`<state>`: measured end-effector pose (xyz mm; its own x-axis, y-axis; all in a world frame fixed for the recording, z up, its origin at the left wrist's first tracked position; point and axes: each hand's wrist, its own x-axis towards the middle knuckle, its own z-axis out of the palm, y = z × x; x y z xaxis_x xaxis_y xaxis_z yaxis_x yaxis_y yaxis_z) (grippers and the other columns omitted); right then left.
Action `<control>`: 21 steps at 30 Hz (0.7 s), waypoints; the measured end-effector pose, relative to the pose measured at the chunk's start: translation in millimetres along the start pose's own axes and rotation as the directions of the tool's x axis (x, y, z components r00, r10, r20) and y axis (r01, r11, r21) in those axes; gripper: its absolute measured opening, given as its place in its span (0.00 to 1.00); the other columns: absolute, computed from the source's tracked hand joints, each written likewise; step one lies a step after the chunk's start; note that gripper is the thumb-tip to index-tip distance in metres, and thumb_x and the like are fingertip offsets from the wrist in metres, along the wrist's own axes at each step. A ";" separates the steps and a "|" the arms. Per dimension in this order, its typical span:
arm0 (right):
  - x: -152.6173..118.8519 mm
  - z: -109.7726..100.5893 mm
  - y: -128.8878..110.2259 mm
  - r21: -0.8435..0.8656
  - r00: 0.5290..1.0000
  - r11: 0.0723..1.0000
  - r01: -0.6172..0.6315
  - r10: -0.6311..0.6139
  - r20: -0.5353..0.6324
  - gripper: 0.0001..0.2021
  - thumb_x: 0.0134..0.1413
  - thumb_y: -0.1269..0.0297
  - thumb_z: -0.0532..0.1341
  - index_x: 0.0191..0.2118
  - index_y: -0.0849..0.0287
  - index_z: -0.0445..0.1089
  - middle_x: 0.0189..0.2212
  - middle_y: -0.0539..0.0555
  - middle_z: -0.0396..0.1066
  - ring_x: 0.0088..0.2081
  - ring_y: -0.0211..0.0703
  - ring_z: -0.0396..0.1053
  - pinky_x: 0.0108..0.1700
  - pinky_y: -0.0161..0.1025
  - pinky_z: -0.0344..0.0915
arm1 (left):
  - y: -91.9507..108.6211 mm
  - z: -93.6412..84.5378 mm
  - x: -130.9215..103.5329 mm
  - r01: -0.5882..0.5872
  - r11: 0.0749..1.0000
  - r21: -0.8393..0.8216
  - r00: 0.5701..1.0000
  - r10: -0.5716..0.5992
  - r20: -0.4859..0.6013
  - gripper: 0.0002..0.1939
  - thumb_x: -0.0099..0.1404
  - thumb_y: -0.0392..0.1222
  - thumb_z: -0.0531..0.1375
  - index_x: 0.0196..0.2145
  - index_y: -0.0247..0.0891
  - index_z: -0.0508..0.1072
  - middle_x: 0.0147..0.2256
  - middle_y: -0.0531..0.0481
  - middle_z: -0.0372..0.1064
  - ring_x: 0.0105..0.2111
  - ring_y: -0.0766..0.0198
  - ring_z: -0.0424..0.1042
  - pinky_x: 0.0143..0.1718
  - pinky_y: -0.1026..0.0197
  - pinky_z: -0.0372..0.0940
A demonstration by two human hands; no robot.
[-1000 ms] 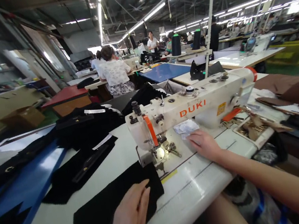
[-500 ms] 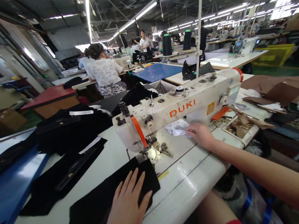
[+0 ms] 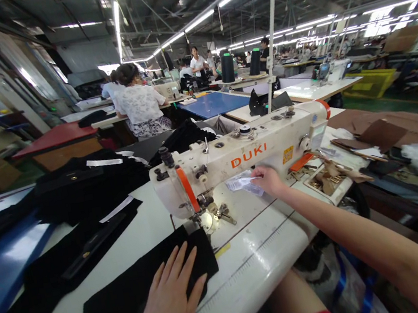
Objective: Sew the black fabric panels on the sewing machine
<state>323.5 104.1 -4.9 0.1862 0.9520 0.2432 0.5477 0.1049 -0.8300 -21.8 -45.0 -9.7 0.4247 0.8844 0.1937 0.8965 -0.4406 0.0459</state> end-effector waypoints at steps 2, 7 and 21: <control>1.1 1.8 1.5 0.019 1.000 1.000 -0.016 0.016 -0.016 0.06 0.39 0.71 0.62 0.30 0.59 0.72 0.25 0.49 0.72 0.27 0.42 0.69 0.29 0.35 0.65 | 0.0 0.4 0.0 0.002 1.000 -0.013 1.000 -0.002 -0.008 0.31 0.65 0.57 0.52 0.62 0.44 0.63 0.63 0.45 0.57 0.63 0.48 0.56 0.60 0.42 0.57; 5.1 6.0 2.4 0.044 0.999 0.998 -0.045 0.045 -0.017 0.12 0.39 0.73 0.63 0.35 0.60 0.75 0.28 0.50 0.75 0.29 0.42 0.71 0.32 0.36 0.67 | 0.3 1.0 -0.4 -0.001 1.000 -0.008 1.000 0.001 -0.004 0.31 0.65 0.56 0.52 0.62 0.44 0.62 0.64 0.45 0.56 0.64 0.49 0.55 0.61 0.43 0.56; 4.5 3.8 -7.9 -0.034 0.999 0.999 -0.036 0.035 -0.032 0.13 0.55 0.61 0.57 0.22 0.59 0.69 0.21 0.52 0.72 0.28 0.46 0.71 0.32 0.37 0.63 | 1.5 0.6 0.5 0.009 1.000 0.022 1.000 -0.010 0.022 0.31 0.65 0.57 0.51 0.63 0.43 0.62 0.64 0.45 0.55 0.64 0.49 0.55 0.61 0.43 0.56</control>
<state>316.8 108.6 0.9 0.2309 0.9453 0.2302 0.5684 0.0610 -0.8205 -20.2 -45.1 -10.1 0.4186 0.8918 0.1717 0.9029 -0.4290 0.0265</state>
